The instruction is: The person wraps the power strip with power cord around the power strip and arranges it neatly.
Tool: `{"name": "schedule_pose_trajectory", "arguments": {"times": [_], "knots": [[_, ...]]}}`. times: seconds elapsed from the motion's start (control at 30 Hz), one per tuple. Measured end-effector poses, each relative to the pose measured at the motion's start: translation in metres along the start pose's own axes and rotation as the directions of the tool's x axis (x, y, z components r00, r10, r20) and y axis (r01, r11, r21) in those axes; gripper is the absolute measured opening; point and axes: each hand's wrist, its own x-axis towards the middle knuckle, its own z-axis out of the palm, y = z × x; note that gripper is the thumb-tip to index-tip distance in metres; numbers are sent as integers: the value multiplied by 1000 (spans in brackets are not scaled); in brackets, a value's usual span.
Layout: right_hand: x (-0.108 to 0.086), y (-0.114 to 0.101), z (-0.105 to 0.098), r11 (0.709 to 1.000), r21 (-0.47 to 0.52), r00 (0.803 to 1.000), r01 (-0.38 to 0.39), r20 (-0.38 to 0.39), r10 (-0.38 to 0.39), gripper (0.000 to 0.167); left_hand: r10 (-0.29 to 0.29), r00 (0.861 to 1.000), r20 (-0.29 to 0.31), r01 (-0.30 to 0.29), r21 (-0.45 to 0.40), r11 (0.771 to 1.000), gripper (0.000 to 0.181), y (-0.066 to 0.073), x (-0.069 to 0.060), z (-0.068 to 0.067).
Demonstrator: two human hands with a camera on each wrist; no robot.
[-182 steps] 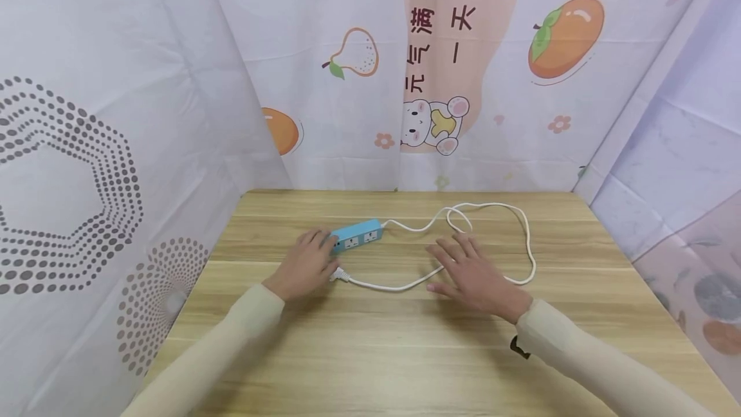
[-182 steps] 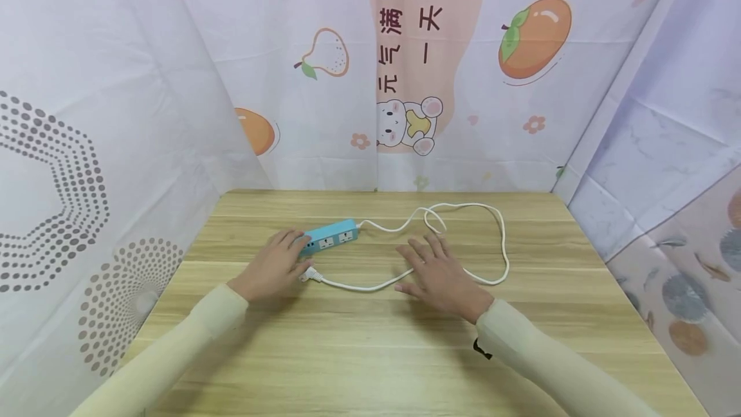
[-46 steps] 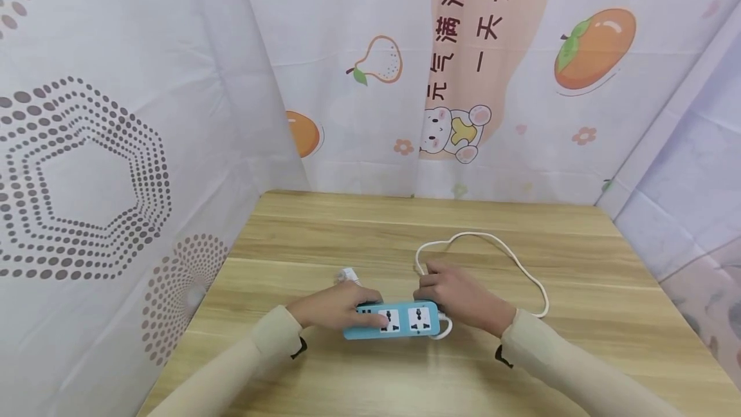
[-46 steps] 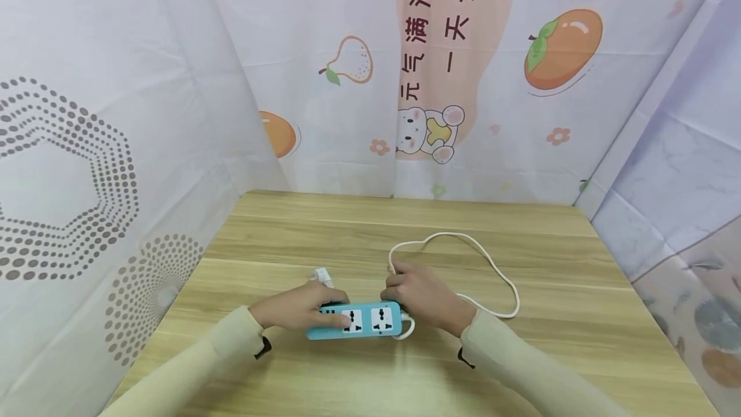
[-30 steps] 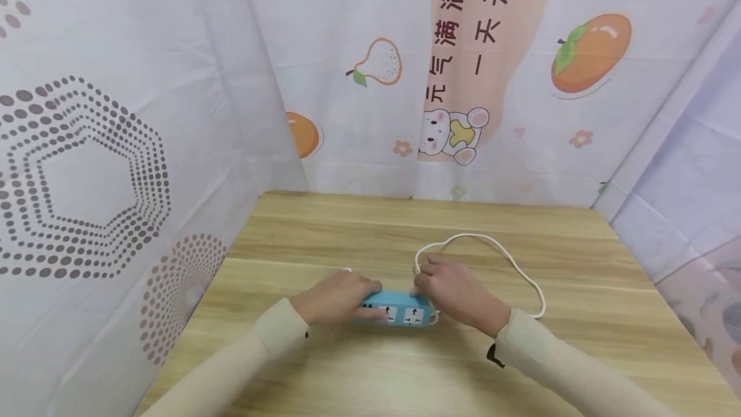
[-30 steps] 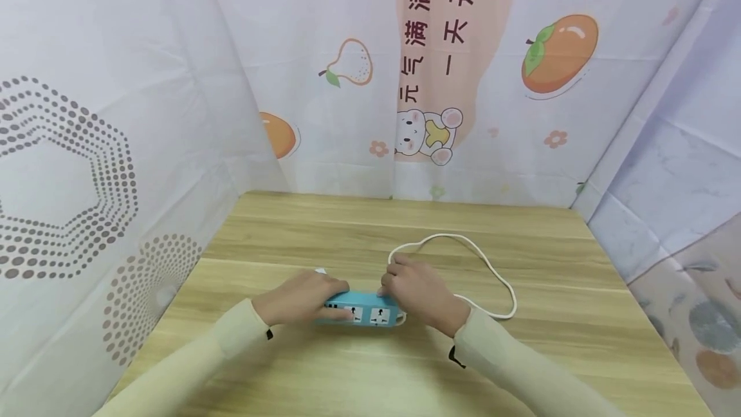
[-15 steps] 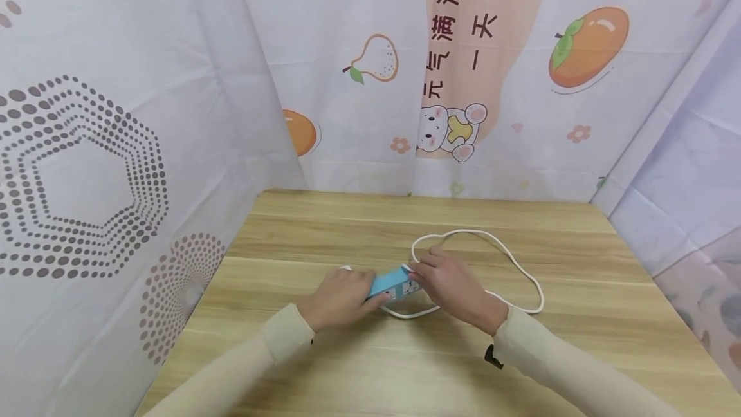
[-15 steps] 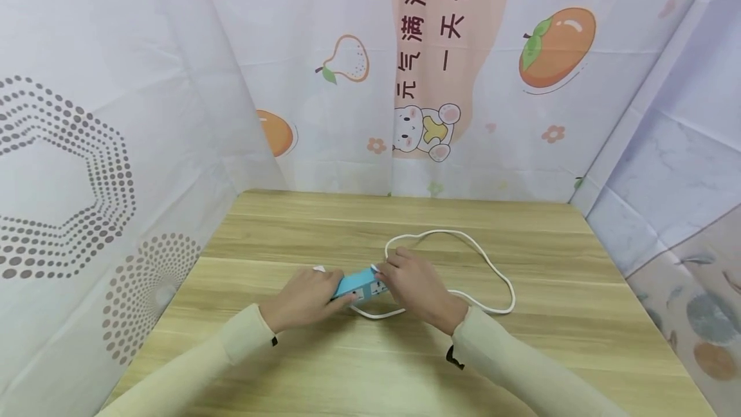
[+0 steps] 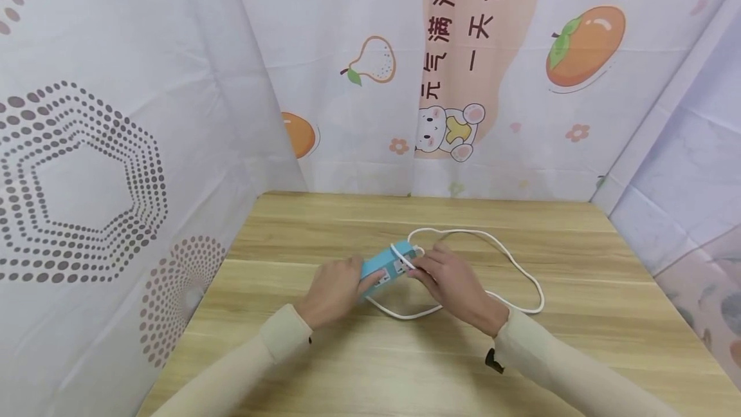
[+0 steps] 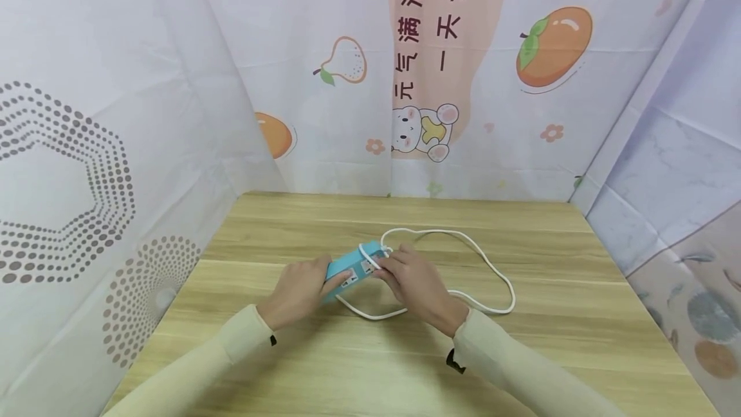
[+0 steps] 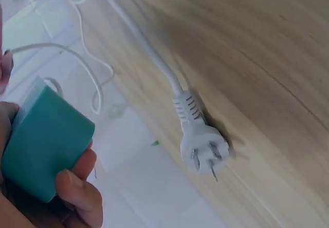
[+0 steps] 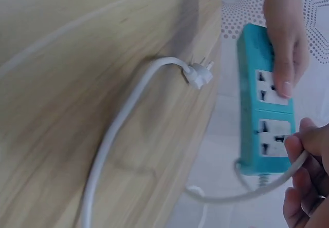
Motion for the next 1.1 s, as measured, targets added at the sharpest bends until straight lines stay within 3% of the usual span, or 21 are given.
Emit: {"name": "schedule_pose_trajectory", "arguments": {"times": [0.13,0.23,0.4,0.67,0.77,0.87,0.97,1.1], "knots": [[-4,2,2,999,11,999,36,-3,-36,13,-73,997,-14,71,-82,994,44,-7,3,-1],[-8,4,3,999,16,999,34,-2,-34,12,-114,993,12,114,-168,979,43,-11,3,-2],[-12,7,3,999,26,999,31,-24,-31,10,-141,988,60,152,-265,952,46,-12,-1,-1],[-15,11,7,997,44,997,64,-42,-62,12,-166,984,60,176,-365,914,47,-11,-6,0],[-17,12,6,998,40,999,43,-22,-43,13,-132,987,93,160,-446,881,44,-12,-8,-3],[-18,12,5,999,25,999,33,2,-33,13,-50,986,162,132,-547,826,41,-14,-8,-5],[-18,12,3,999,17,999,47,25,-48,12,20,975,221,126,-625,770,36,-18,-9,-6],[-21,12,3,997,8,996,72,46,-72,13,54,961,271,143,-656,741,33,-21,-11,-5]]}}
